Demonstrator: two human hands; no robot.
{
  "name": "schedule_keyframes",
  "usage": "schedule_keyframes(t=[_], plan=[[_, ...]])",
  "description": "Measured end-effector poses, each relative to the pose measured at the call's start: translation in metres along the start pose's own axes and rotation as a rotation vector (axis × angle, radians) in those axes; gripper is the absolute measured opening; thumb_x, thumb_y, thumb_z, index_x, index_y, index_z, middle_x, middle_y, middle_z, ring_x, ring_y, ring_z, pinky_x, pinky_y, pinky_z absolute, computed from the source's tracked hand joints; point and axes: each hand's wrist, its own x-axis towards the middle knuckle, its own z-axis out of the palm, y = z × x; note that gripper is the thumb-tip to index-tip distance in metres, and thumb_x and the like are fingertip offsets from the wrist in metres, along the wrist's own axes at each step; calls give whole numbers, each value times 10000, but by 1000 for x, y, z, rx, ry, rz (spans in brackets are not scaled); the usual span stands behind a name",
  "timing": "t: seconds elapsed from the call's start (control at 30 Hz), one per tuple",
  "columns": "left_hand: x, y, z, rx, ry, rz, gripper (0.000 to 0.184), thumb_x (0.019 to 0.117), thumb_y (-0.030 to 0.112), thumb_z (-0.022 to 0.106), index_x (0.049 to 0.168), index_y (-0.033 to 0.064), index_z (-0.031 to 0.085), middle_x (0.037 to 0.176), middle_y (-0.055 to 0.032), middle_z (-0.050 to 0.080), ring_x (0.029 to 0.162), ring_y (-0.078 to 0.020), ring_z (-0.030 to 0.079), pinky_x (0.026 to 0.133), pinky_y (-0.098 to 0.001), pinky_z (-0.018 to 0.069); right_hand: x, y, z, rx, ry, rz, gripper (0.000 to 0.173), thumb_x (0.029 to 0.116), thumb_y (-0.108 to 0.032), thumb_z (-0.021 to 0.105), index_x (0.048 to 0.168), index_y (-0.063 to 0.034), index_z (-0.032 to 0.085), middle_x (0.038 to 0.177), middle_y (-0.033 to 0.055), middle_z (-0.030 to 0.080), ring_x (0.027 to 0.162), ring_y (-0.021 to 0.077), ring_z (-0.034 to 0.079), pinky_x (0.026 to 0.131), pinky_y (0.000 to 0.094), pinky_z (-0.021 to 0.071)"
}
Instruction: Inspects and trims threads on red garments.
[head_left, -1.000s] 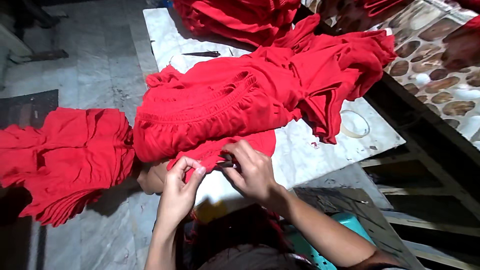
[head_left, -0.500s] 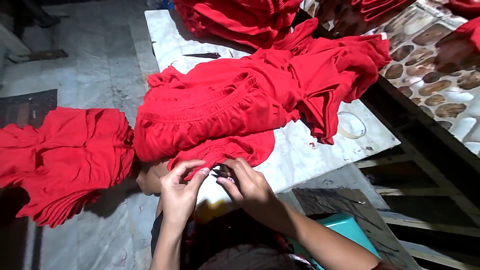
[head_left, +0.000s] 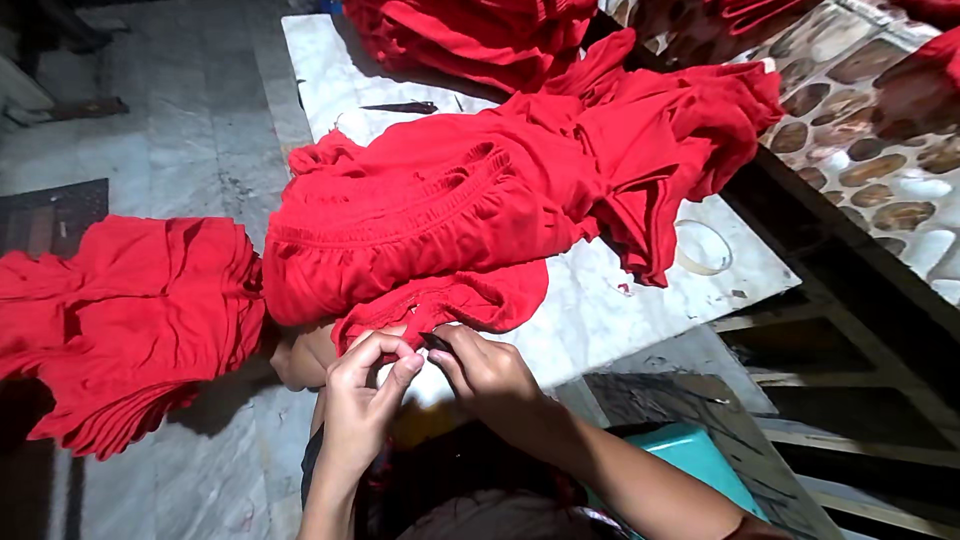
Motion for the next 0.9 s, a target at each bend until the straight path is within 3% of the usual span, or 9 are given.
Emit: schedule_keyframes(t=[0.13,0.27,0.4,0.47,0.53,0.67,0.77,0.83,0.9], plan=[[-7,-1,-6,191,12,48,299,1038,317,548,939,59,661,1088,-10,728,1092,4,638,923,-164,515,5,15,-10,-93,101,33,290,922,-282,679,1025,-14,716,908,144,704,627,223,656,515,338,512],[-24,-22,-28,665,86,68,381,975,345,562,1089,1,682,1256,-204,662,1248,-284,565,1081,-383,391,7,51,-38,-133,-177,152,269,815,-108,763,1057,1,716,1258,219,669,617,336,685,482,509,524],[-45,-43,-42,721,2,-11,334,941,213,576,1069,-75,684,1222,-252,654,1136,-309,643,976,-380,511,4,73,-57,56,-208,33,162,894,-139,664,957,0,718,1033,164,734,692,247,689,577,410,554],[-43,-43,-42,833,-8,46,291,940,169,572,1003,-86,696,1019,-236,710,920,-328,716,815,-427,577,12,74,-64,88,-145,-17,179,912,-176,644,938,-13,715,881,111,717,670,173,649,584,321,527],[-26,-26,-52,1002,74,176,286,956,162,540,920,-76,695,862,-219,710,795,-356,716,722,-478,566,28,74,-76,50,-38,-74,138,876,-113,636,914,6,696,847,112,686,675,152,627,590,280,513],[35,21,-74,1165,279,449,200,969,102,575,922,-69,668,876,-249,695,842,-401,679,762,-481,510,71,77,-95,1,109,-77,154,855,-3,639,996,59,637,880,151,631,699,136,567,625,246,480],[80,13,-70,997,179,341,204,960,63,595,1036,-114,661,1063,-307,655,995,-445,650,879,-533,515,108,98,-71,-7,144,44,181,913,-29,662,1057,72,618,919,198,641,710,256,605,636,414,499],[102,-14,-68,848,122,159,333,996,110,546,1232,-120,593,1314,-332,542,1202,-465,565,1012,-569,464,122,122,-43,38,31,182,290,982,-121,642,1188,81,610,1087,263,642,899,391,667,776,573,530],[109,-42,-66,621,164,-31,504,1033,260,488,1424,-59,469,1468,-294,443,1345,-404,464,1100,-541,386,124,140,-23,93,-30,300,412,1025,-242,596,1313,49,551,1230,282,600,1031,422,651,850,601,518]])
